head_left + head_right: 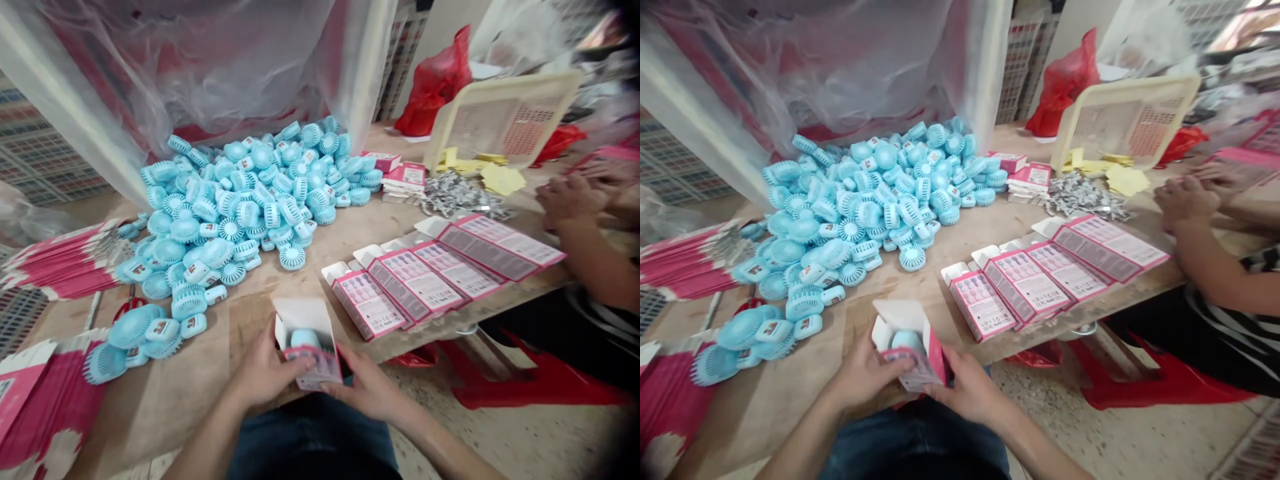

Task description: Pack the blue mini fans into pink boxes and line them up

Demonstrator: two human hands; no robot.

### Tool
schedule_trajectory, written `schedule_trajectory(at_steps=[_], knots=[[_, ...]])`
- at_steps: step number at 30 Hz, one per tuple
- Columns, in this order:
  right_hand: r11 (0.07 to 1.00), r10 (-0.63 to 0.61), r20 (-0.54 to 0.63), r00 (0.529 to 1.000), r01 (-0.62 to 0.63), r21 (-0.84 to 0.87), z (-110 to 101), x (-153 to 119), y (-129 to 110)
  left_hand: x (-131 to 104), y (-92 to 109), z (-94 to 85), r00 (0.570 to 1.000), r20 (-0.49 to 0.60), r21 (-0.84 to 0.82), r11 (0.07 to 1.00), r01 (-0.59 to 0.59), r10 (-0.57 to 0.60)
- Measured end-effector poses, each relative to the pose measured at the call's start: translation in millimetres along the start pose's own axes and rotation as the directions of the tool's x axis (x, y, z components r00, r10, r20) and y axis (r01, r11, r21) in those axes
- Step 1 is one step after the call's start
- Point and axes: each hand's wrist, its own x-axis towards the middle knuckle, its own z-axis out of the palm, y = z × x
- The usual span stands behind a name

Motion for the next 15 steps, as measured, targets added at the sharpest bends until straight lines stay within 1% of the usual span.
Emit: schedule_trajectory(at_steps=[2,3,4,5,7,8,9,10,11,12,13,14,15], knots=[[0.996,0.029,-0.014,0.999,-0.03,-0.084,-33,-3,-4,35,0,23.1,0.999,-0.032,-0.247,0.969,0.021,-0.029],[0.985,0.009,-0.058,0.998,-0.019,-0.172,-50,-7,-5,54,3,35.3,0.997,-0.056,-0.327,0.945,0.023,-0.044],[0.955,-0.044,-0.123,0.991,0.005,-0.297,-66,-11,-6,73,7,48.1,0.995,-0.076,-0.377,0.926,0.031,-0.064],[0.899,-0.127,-0.189,0.974,0.033,-0.436,-81,-16,-6,90,11,61.5,0.992,-0.088,-0.404,0.914,0.046,-0.088],[0.753,-0.313,-0.26,0.914,0.071,-0.654,-105,-27,-7,117,17,89.3,0.987,-0.094,-0.41,0.909,0.078,-0.128],[0.706,-0.378,-0.272,0.885,0.086,-0.703,-112,-31,-7,126,19,102.4,0.987,-0.086,-0.404,0.91,0.089,-0.135],[0.69,-0.418,-0.281,0.864,0.1,-0.717,-115,-35,-7,131,20,113.6,0.987,-0.073,-0.402,0.91,0.099,-0.14],[0.696,-0.438,-0.287,0.852,0.119,-0.708,-115,-37,-7,132,21,121.1,0.988,-0.061,-0.399,0.911,0.106,-0.142],[0.709,-0.451,-0.292,0.844,0.14,-0.691,-112,-38,-5,131,22,123.3,0.988,-0.055,-0.396,0.912,0.109,-0.141],[0.719,-0.464,-0.291,0.837,0.164,-0.675,-104,-37,-3,127,22,118.4,0.989,-0.056,-0.389,0.915,0.105,-0.137],[0.727,-0.477,-0.286,0.831,0.191,-0.66,-95,-36,1,121,23,105.1,0.989,-0.07,-0.379,0.921,0.095,-0.131],[0.735,-0.481,-0.268,0.835,0.218,-0.642,-82,-35,7,112,23,82.5,0.987,-0.098,-0.364,0.928,0.08,-0.124],[0.745,-0.487,-0.246,0.838,0.252,-0.617,-69,-34,15,98,23,51.1,0.983,-0.138,-0.352,0.934,0.063,-0.119]])
